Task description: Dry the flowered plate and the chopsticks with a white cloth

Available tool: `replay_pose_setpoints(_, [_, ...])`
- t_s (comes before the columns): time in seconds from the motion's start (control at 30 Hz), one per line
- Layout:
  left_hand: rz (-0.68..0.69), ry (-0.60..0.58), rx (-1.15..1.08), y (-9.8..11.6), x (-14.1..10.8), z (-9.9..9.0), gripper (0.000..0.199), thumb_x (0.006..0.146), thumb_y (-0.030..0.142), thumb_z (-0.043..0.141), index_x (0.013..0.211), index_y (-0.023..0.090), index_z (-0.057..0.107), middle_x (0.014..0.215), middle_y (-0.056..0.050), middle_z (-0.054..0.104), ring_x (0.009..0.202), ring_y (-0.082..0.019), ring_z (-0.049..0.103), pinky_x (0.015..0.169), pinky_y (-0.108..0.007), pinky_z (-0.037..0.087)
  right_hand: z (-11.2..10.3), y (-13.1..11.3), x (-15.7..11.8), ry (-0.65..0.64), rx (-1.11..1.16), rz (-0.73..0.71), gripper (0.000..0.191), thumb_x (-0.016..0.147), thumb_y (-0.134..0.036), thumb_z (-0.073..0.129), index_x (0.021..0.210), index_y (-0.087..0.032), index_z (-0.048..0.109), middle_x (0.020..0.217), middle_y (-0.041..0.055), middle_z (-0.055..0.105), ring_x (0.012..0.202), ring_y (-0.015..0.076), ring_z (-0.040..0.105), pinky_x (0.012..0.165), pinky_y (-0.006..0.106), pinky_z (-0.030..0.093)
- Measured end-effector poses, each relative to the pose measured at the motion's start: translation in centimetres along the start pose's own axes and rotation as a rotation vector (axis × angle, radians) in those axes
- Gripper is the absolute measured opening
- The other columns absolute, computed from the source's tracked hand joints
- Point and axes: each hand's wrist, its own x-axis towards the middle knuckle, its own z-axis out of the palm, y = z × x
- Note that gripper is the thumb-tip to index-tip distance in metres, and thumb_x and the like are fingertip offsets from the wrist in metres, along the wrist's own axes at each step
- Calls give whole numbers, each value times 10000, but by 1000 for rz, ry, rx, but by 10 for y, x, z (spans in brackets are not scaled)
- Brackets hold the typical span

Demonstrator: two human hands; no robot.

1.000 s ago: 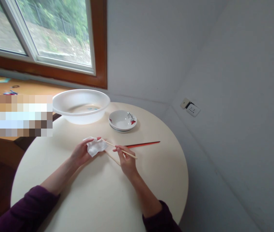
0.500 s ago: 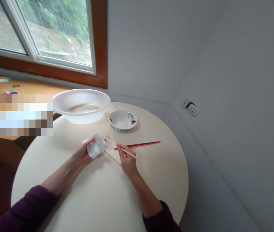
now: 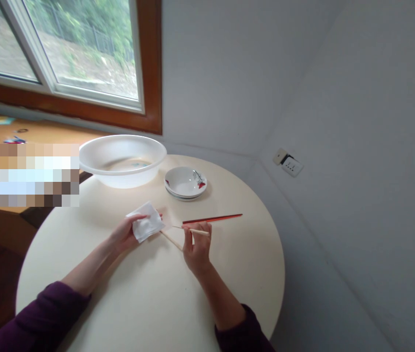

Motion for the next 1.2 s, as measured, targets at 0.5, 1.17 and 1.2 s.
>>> replay_pose_setpoints(0.5, [-52, -146, 57, -17, -4, 3, 381, 636, -18, 503, 989, 61, 623, 924, -138, 699, 894, -262, 651, 834, -350, 510, 7, 4, -2, -336, -284, -142, 328, 933, -305, 402, 697, -187, 596, 564, 22, 612, 519, 128, 509, 552, 277, 295])
replay_pose_setpoints(1.17, [-20, -178, 59, -35, -11, 13, 182, 762, 176, 636, 906, 71, 670, 921, -152, 700, 769, -209, 663, 722, -288, 527, 17, -4, -6, -537, -412, -123, 341, 926, -311, 397, 671, -190, 589, 559, 35, 627, 484, 127, 524, 526, 275, 250])
replay_pose_setpoints(1.2, [-3, -162, 44, -33, -9, 12, 179, 771, 176, 622, 911, 74, 666, 919, -146, 702, 783, -213, 664, 738, -294, 527, 16, -4, -6, -538, -399, -105, 342, 927, -317, 396, 680, -190, 595, 564, 35, 631, 483, 126, 527, 523, 273, 248])
